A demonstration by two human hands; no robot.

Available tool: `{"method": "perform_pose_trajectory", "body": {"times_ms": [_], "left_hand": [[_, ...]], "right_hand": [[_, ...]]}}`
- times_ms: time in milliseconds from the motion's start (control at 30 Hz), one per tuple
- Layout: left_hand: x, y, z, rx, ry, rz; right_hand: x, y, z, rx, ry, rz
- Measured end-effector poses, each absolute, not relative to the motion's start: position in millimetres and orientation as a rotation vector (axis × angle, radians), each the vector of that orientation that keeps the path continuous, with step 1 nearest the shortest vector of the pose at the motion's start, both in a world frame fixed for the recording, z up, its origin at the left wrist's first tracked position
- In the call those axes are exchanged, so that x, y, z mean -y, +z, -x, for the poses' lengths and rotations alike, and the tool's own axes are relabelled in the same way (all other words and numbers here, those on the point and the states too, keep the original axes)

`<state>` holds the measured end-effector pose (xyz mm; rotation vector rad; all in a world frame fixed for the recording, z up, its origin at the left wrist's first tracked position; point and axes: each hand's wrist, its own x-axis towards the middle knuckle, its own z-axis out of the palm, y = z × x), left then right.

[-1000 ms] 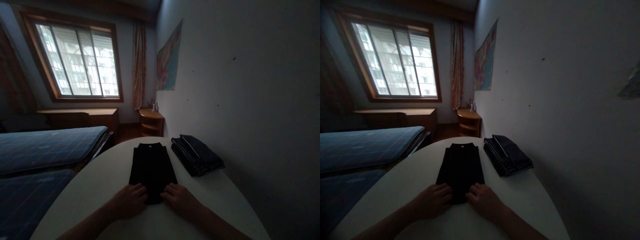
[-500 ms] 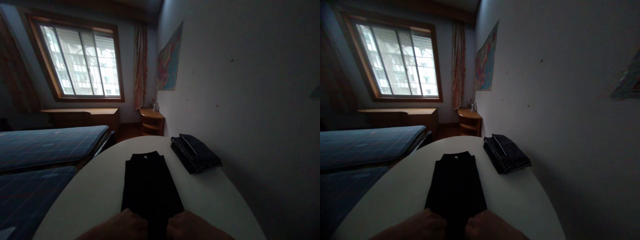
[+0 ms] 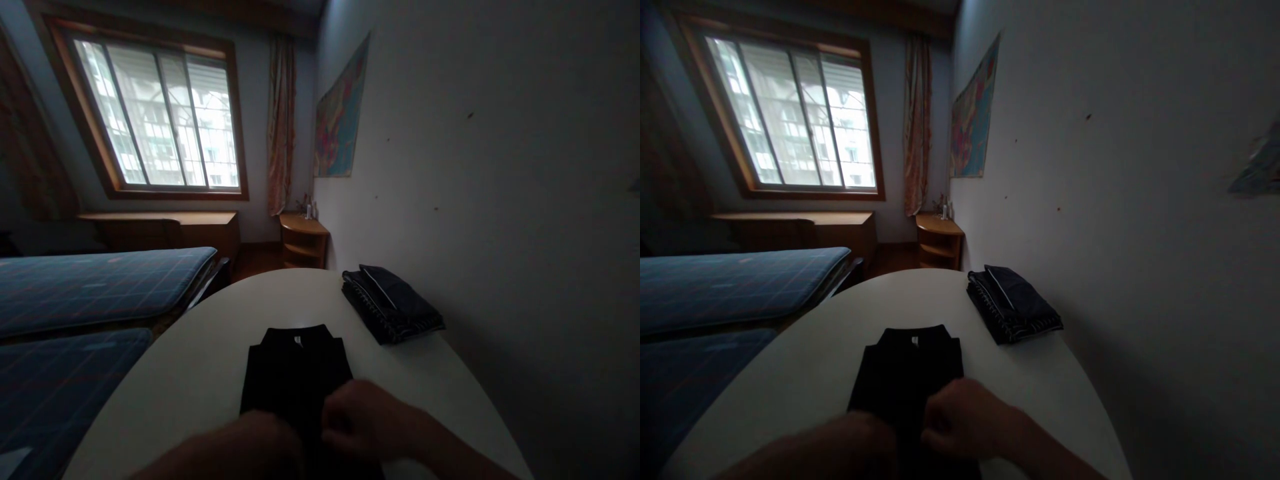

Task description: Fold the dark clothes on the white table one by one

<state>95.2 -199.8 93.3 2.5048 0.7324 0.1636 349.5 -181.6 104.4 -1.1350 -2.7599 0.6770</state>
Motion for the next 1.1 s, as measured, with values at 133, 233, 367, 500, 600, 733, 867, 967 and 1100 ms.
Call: {"method": "perform_pose_trajectory", "body": {"times_ms": [133,233,367,500,600,733,867,967,1100], "left_hand": [[156.5,110.5,-86.4,-1.368,0.272,-2.537],[132.7,102.5,-71.9,-1.656,0.218,-2.460],[117.8,84.8,-57.6,-1.719,0.219,-2.334],[110.3,77.6,-50.3,-1.713,0.273,-2.252],[104.4,75.3,-44.3,-1.649,0.285,-2.204],[98.7,68.6,-35.3,-1.580,0.379,-2.101],[99.0,59.0,-30.7,-1.585,0.510,-2.028],[102.7,55.7,-31.3,-1.608,0.496,-1.976],[107.1,55.1,-34.3,-1.641,0.475,-1.992]], "right_hand": [[138.4,114.2,-358.4,2.348,0.249,1.610],[118.2,101.7,-365.7,2.241,0.282,1.792],[104.1,80.7,-370.5,2.164,0.571,1.760],[93.1,67.1,-373.8,2.075,0.743,1.644],[87.4,62.0,-376.2,2.017,0.822,1.629],[85.6,60.1,-377.6,1.990,0.833,1.594],[88.2,61.2,-377.0,1.985,0.869,1.495],[91.5,62.3,-375.6,2.017,0.901,1.498],[96.9,62.0,-372.9,2.034,0.822,1.489]]}}
